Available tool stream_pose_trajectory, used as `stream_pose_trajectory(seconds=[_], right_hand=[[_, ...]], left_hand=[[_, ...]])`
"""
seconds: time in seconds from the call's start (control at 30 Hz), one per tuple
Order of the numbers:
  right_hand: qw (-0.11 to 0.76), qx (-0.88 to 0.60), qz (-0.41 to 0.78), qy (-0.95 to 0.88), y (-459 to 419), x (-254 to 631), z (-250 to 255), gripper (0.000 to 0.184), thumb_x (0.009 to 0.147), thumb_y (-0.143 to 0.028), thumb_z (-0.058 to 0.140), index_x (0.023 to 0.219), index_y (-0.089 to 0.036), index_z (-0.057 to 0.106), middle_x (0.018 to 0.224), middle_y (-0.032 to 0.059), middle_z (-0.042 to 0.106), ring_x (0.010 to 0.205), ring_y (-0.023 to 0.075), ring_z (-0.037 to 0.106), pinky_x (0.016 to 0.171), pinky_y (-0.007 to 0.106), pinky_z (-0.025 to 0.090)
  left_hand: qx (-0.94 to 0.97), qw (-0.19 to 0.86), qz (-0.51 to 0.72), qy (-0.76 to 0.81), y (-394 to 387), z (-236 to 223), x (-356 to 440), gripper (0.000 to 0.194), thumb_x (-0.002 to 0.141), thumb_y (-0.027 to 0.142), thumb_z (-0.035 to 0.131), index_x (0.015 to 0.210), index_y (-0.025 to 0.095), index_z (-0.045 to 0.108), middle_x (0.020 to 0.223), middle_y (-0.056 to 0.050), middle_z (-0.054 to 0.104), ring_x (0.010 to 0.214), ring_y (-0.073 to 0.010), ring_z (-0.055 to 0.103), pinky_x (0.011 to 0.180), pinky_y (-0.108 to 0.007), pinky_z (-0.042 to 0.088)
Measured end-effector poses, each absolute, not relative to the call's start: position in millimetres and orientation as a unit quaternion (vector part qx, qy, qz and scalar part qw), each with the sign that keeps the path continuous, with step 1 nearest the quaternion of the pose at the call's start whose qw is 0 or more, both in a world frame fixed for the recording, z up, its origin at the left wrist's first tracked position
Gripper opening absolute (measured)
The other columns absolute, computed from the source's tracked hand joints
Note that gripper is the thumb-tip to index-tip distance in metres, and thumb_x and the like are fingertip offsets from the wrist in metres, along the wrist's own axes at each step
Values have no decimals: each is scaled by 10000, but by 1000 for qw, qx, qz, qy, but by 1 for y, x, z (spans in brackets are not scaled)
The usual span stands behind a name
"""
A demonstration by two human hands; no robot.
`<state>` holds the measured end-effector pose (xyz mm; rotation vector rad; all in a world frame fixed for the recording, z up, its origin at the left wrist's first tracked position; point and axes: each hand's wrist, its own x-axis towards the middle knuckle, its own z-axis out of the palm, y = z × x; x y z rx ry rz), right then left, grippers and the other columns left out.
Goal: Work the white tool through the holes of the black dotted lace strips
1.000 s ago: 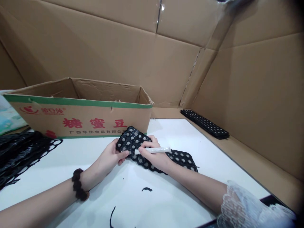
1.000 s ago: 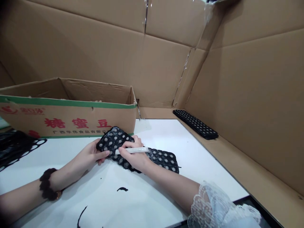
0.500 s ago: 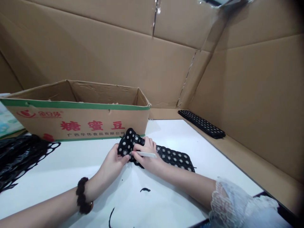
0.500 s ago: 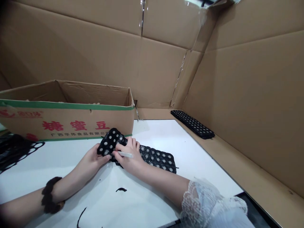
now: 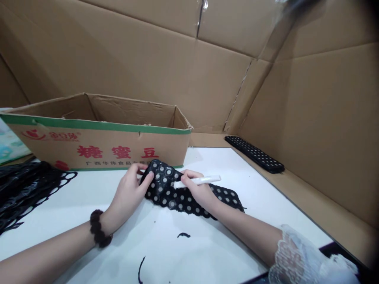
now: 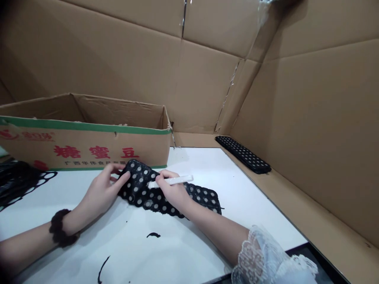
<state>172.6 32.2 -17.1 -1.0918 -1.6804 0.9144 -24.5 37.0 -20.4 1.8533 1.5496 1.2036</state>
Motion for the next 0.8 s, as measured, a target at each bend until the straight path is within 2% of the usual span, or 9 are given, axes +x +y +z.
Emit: stream_pose_trajectory(seconds=[0.07, 0.1, 0.17, 0.27, 0.37, 0.57, 0.7, 0.8], right_hand=[[441, -420, 369, -702, 26, 171, -14, 255, 822, -268, 424, 583, -179, 403, 661, -15, 445, 655, 117, 418, 652, 254, 323], [436, -412, 369, -710, 24, 170, -13, 247, 824, -268, 428, 594, -178, 417, 683, -9, 459, 675, 120, 431, 671, 255, 331], [433, -400, 370, -718, 22, 170, -11, 239, 828, -278, 436, 612, -177, 442, 708, -4, 478, 699, 125, 449, 693, 256, 343], [429, -389, 391, -716, 22, 171, -12, 237, 835, -298, 435, 636, -177, 476, 731, 1, 507, 715, 130, 467, 693, 255, 352], [423, -378, 429, -703, 24, 173, -14, 259, 843, -304, 425, 628, -172, 482, 733, 4, 526, 704, 130, 474, 678, 257, 350], [448, -382, 446, -674, 27, 175, -14, 277, 834, -277, 425, 582, -168, 464, 693, -4, 524, 681, 126, 463, 674, 258, 338], [463, -439, 433, -637, 30, 176, -14, 246, 806, -245, 430, 578, -172, 488, 681, -13, 559, 686, 128, 481, 676, 251, 343], [469, -461, 426, -622, 32, 176, -14, 224, 786, -233, 434, 591, -176, 529, 686, -11, 589, 733, 141, 515, 712, 254, 359]], left_hand=[[730, 109, 442, 509, 34, -16, -24, 370, 840, 354, 433, 1163, 174, 435, 1188, -101, 506, 1099, -254, 457, 931, -383, 347], [765, 92, 426, 474, 31, -15, -23, 380, 855, 320, 410, 1213, 191, 401, 1250, -93, 465, 1180, -247, 391, 995, -389, 288], [826, 131, 359, 415, 26, -15, -20, 381, 872, 304, 382, 1246, 230, 386, 1298, -70, 434, 1232, -234, 340, 1033, -385, 252], [846, 263, 277, 372, 23, -18, -19, 451, 869, 336, 403, 1304, 256, 314, 1341, -61, 398, 1230, -231, 358, 1016, -364, 300], [822, 346, 265, 367, 26, -22, -20, 499, 853, 357, 447, 1315, 255, 289, 1340, -64, 397, 1215, -228, 380, 1002, -350, 328], [794, 403, 294, 347, 35, -22, -20, 383, 830, 355, 494, 1201, 267, 461, 1256, -44, 484, 1136, -228, 456, 977, -357, 354], [751, 444, 332, 358, 35, -19, -17, 337, 841, 346, 471, 1159, 243, 512, 1193, -51, 546, 1087, -237, 499, 944, -366, 389], [751, 415, 352, 373, 31, -19, -16, 327, 860, 329, 430, 1166, 236, 497, 1197, -56, 539, 1098, -237, 486, 957, -375, 375]])
